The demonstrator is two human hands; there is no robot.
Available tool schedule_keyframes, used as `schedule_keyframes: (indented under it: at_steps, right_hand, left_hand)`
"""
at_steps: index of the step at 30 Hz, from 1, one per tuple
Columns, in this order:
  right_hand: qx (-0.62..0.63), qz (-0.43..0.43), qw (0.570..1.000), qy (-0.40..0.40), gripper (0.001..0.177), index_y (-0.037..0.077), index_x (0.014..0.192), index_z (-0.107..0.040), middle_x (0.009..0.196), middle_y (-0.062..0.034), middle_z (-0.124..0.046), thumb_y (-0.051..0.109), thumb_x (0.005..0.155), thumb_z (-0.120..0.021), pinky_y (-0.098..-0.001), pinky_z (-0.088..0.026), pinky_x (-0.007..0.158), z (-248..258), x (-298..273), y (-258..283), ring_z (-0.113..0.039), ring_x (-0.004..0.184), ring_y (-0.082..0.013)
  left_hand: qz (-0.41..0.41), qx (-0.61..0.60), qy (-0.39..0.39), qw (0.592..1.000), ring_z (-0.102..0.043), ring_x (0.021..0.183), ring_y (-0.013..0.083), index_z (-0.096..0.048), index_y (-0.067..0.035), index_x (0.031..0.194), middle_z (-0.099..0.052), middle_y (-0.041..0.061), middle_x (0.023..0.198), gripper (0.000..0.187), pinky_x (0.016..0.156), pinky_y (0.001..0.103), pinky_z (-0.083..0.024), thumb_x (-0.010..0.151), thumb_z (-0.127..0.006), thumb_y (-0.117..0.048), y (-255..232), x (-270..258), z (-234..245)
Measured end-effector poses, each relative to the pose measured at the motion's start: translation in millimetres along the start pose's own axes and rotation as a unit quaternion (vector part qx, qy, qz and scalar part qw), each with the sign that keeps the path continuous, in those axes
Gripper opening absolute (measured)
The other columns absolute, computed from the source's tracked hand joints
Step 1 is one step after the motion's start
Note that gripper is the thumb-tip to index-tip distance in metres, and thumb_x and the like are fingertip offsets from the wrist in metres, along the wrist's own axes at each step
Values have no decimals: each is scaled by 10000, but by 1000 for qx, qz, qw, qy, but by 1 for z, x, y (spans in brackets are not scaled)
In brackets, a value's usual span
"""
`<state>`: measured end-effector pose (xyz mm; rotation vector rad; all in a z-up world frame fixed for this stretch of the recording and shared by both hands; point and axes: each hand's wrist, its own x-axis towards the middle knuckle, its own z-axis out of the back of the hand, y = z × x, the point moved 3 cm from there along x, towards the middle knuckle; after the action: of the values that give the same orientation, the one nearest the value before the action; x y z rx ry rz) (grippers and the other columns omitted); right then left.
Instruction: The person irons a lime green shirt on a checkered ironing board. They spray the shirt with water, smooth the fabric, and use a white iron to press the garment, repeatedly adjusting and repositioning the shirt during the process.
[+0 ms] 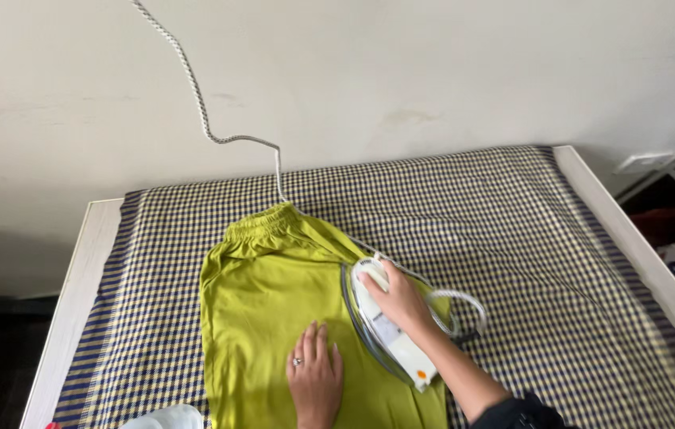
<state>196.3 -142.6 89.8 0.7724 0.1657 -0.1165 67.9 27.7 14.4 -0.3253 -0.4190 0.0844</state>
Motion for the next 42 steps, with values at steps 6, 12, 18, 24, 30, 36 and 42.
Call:
schedule_keyframes:
  at_steps: [6,12,18,24,30,36,42]
  right_hand:
    - [-1,63,998,4,566,85,1207,-619,1063,-207,-743,559,896,-612,-500,-559,829,-40,70,49,-726,976,-390]
    - [-13,59,998,-8,569,94,1219,-601,982,-250,-740,577,919,-578,-555,-557,793,-45,85,68,-711,928,-457]
    - [-48,70,996,-27,623,66,1271,-575,947,-276,-731,595,943,-550,-548,-571,773,-15,63,44,-718,905,-464]
    - [-56,28,998,-23,596,70,1273,-572,859,-249,-740,579,966,-521,-510,-590,691,29,36,0,-742,796,-417]
    - [-63,-93,994,0,558,75,1251,-578,684,-112,-703,563,997,-481,-378,-513,481,46,-21,-44,-689,540,-223]
    - [0,-106,990,89,554,152,1326,-555,791,-96,-754,546,940,-503,-361,-559,486,44,-77,-88,-696,544,-187]
    - [-4,16,997,79,653,69,1375,-526,1019,-146,-762,529,921,-617,-409,-588,762,22,-54,-78,-747,849,-263]
  left_hand:
    - [-4,-4,-35,999,-556,1286,276,-610,-56,1298,-614,91,1371,397,1047,409,-430,946,-577,-236,14,17,20]
    - [29,-36,-41,998,-545,1330,275,-624,-71,1291,-619,79,1378,380,1056,411,-433,937,-577,-199,16,17,24]
    - [34,-35,-43,998,-544,1332,256,-625,-74,1298,-619,71,1383,372,1066,395,-433,950,-563,-190,16,18,25]
    - [40,-28,-33,998,-547,1326,255,-636,-79,1280,-622,69,1375,364,1051,392,-432,944,-563,-198,20,17,23]
    - [41,-36,-37,998,-549,1327,247,-639,-71,1274,-624,66,1378,356,1069,383,-436,955,-556,-206,20,16,23]
    - [34,-28,-40,998,-546,1321,263,-629,-65,1275,-625,78,1367,399,1065,399,-429,927,-587,-257,17,17,26]
    - [72,-12,38,997,-585,1225,251,-631,-123,1281,-636,56,1291,419,1016,396,-442,926,-604,-344,22,30,18]
